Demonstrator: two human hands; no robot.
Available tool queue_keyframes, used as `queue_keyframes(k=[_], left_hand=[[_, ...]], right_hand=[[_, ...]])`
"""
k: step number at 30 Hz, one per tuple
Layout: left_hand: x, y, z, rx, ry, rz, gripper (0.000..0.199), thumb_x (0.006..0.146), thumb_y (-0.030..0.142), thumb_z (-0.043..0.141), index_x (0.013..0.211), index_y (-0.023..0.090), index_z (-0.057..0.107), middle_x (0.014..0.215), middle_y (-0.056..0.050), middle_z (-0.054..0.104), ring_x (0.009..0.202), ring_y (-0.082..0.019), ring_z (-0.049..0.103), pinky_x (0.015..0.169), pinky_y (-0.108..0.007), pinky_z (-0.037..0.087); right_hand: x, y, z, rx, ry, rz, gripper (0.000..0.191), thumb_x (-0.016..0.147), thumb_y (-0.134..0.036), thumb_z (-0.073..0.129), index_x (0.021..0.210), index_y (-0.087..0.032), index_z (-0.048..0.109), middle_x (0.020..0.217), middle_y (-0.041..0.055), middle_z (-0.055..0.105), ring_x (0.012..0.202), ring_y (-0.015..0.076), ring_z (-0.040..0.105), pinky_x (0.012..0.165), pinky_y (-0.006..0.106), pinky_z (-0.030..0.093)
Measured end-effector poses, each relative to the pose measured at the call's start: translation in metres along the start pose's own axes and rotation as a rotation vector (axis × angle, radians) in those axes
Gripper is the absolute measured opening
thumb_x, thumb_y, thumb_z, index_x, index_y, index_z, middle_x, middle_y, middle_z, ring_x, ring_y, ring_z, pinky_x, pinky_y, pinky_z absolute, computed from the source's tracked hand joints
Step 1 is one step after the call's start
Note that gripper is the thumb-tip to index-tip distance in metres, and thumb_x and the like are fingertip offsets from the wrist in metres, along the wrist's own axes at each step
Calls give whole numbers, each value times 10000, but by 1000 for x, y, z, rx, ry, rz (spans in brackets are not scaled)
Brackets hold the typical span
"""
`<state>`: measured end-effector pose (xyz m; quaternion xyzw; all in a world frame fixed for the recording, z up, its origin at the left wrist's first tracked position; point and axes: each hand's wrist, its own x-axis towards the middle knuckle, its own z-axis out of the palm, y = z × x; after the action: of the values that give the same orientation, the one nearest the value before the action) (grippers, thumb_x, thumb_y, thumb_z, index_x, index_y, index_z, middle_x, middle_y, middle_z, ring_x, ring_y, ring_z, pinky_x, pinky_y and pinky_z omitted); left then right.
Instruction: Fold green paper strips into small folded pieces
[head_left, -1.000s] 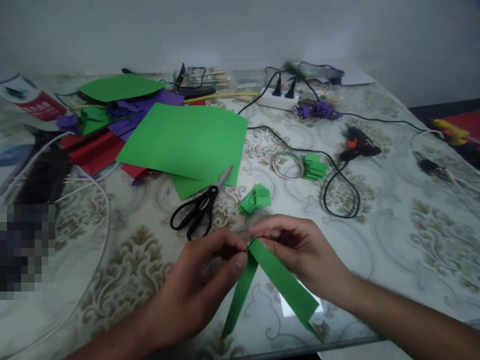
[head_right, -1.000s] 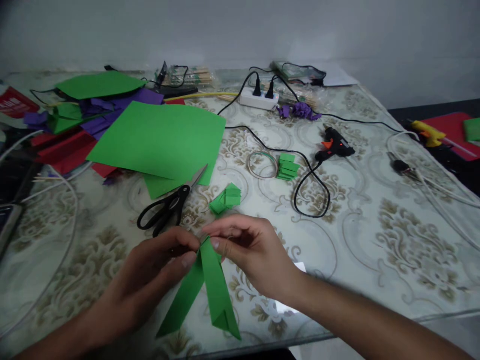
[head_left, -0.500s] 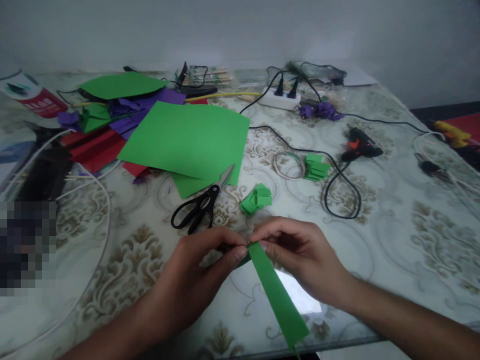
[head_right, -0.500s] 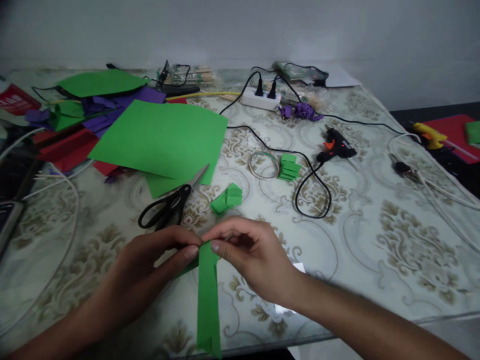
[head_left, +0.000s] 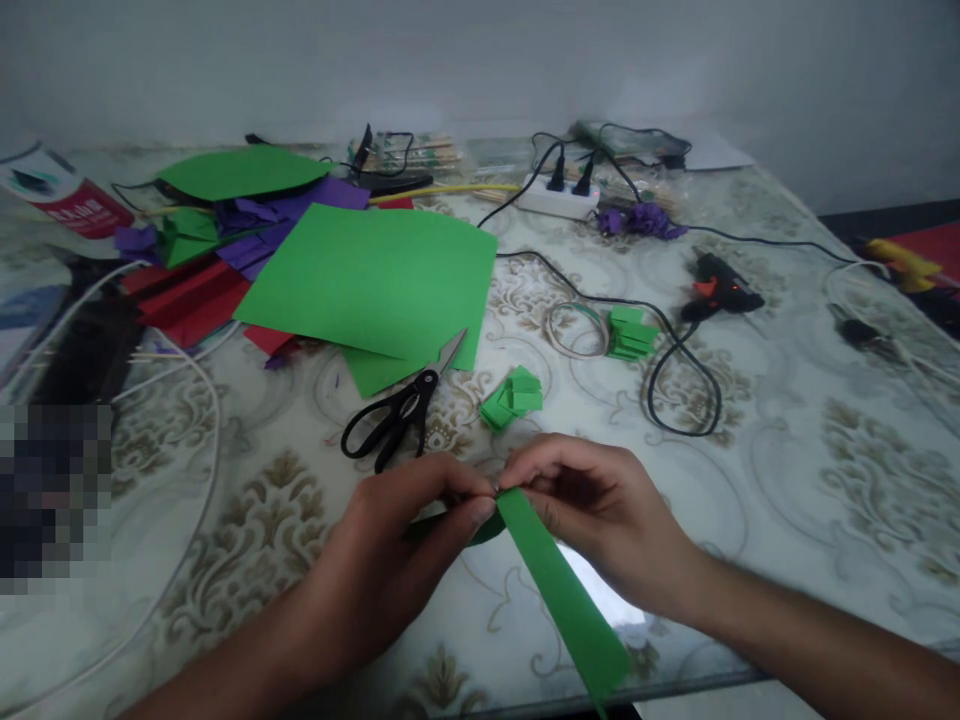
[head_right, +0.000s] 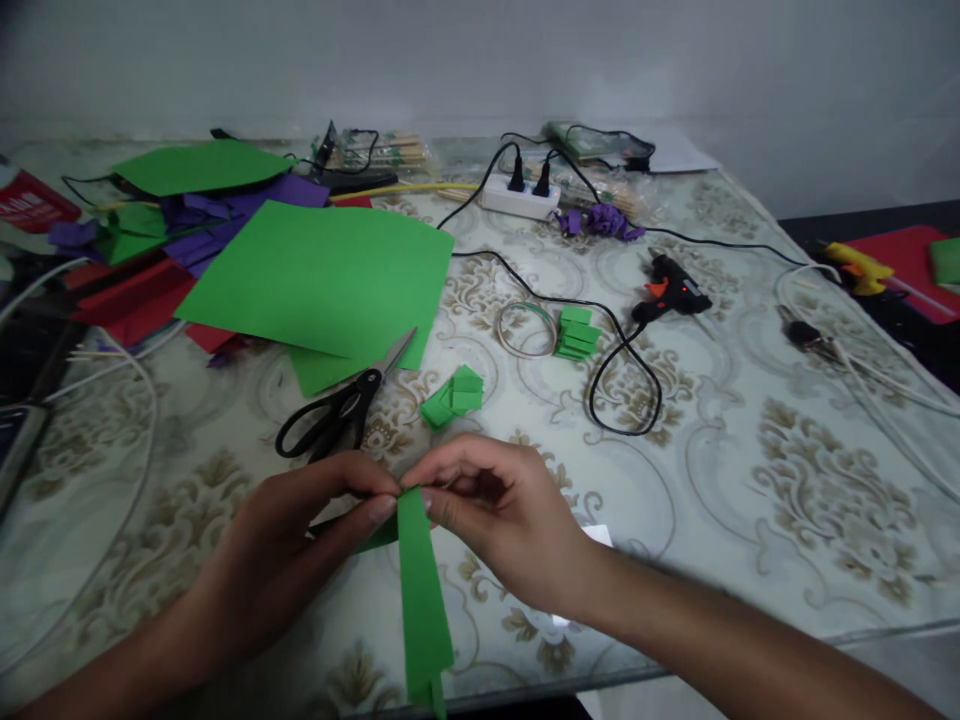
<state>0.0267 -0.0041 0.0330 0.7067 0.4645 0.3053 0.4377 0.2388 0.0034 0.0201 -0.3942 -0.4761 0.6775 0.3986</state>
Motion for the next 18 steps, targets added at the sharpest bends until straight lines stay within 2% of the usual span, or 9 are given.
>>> queue_keyframes(k=[4,8,10,14,16,18], left_hand=[[0,1,0,5,-15,-25,121,1010,237,630,910,228,699,815,33,739,738,-137,684,691,-214,507],[-1,-2,1,52,-21,-33,142,1038,231,580,947,246,688,852,36,734,768,-134,683,702,-213,505],[-3,-4,2,138,35,17,111,1029,190,582,1048,258,668,958,24,738,864,-146,697,774,-228,512],[-3,-10,1,314,217,100,275,971,156,639,1227,243,589,1205,-55,659,1125,-231,643,982,-336,489],[-1,-12,1,290,329,78,369,944,191,680,1288,238,554,1259,-76,619,1158,-266,618,1008,-389,491],[1,-13,-1,128,387,13,431,945,249,693,1339,248,518,1292,-81,608,1148,-277,622,993,-413,512]], right_hand=[[-1,1,1,3,8,19,125,887,-325,818,938,-221,771,822,18,729,746,148,665,661,257,526],[2,-1,1,130,-10,121,177,836,-333,860,888,-209,743,778,-3,714,695,134,666,628,240,566],[5,-2,1,180,4,173,208,799,-327,884,869,-204,731,774,-11,712,682,128,661,590,220,558],[8,-4,0,227,77,243,247,768,-330,901,839,-190,710,724,-36,673,616,94,602,518,176,473],[9,-4,0,253,111,263,261,750,-320,910,812,-180,699,693,-46,645,591,76,559,505,166,427],[10,-5,0,285,126,278,264,738,-308,912,791,-172,691,683,-47,632,585,68,535,506,165,396]])
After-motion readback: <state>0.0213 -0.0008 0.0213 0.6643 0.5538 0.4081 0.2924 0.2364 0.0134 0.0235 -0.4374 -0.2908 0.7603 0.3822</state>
